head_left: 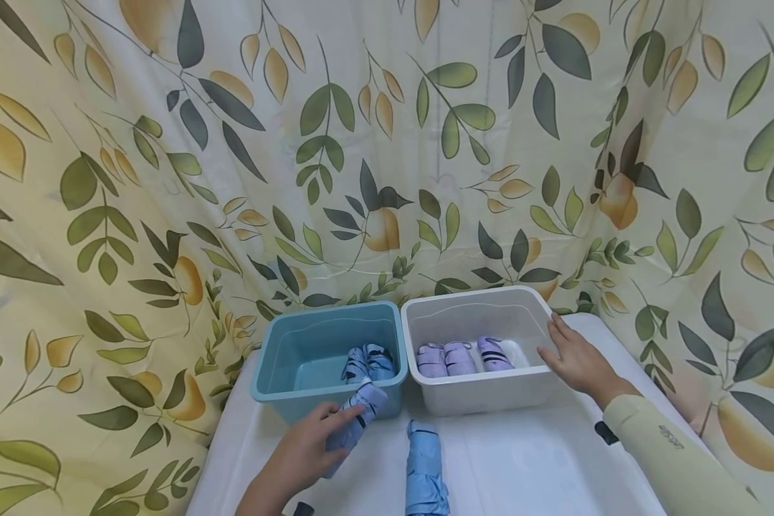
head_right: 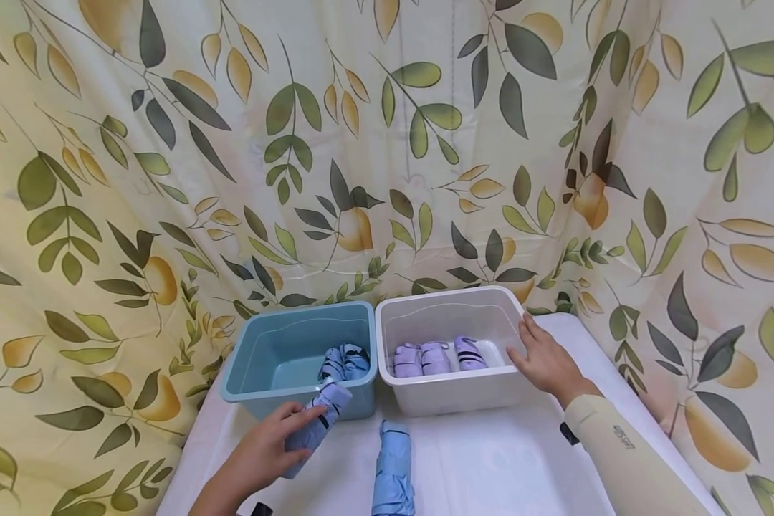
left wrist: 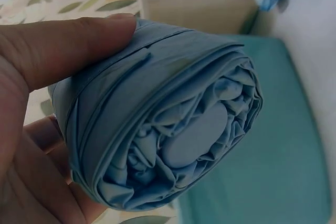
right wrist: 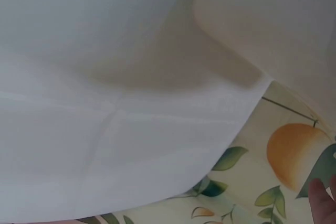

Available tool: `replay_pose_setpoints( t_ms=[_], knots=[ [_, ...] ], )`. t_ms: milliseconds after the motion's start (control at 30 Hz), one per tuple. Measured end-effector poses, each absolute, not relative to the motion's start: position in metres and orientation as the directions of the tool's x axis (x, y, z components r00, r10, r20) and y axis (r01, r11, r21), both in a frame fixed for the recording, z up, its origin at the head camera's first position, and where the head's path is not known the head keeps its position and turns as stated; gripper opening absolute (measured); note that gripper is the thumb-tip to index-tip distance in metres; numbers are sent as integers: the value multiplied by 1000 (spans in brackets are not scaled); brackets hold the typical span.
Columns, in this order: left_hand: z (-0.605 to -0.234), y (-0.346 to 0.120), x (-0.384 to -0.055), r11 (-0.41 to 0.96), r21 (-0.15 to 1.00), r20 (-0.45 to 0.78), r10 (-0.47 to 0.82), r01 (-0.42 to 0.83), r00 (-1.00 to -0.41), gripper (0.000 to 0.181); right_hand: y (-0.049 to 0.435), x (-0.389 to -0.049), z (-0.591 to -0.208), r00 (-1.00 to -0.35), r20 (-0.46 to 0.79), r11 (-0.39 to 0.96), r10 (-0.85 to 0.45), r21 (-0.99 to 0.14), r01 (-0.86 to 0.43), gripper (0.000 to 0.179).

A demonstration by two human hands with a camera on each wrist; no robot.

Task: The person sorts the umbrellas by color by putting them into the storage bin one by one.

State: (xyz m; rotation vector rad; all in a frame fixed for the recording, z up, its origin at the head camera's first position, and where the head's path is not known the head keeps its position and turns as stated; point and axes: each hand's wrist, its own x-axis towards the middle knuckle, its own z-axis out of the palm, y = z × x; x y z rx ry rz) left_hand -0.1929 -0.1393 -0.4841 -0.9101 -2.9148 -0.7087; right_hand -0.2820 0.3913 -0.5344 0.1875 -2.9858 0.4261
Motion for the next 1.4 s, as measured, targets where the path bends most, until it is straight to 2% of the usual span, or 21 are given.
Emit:
replay_pose_setpoints(
  t_ms=[300,567,800,967,1233,1400],
  knots=[
    [-453,-154,-221,678,382,263,572,628,-777,75,392,-282,-529,-982,133,957,-131,-240,-160,84],
    [-429,-158,-268,688,330,259,593,647,-762,75,394,-280,-520,-980,99,975,-175,-122,-187,83],
    [-419,-160,-304,713,353,177,585,606,-792,75,391,-281,-516,-979,68,977,-192,-82,-198,87],
    [-422,-164,-330,755,332,103,567,566,-817,74,391,-280,-517,-984,39,975,-175,-130,-179,94],
    [-444,-170,-362,812,318,-32,525,489,-851,71,393,-275,-517,-982,32,960,-186,-207,-188,101],
    [-459,-173,-380,819,298,-115,540,490,-834,71,391,-274,-517,-982,50,963,-184,-192,-190,101]
  ],
)
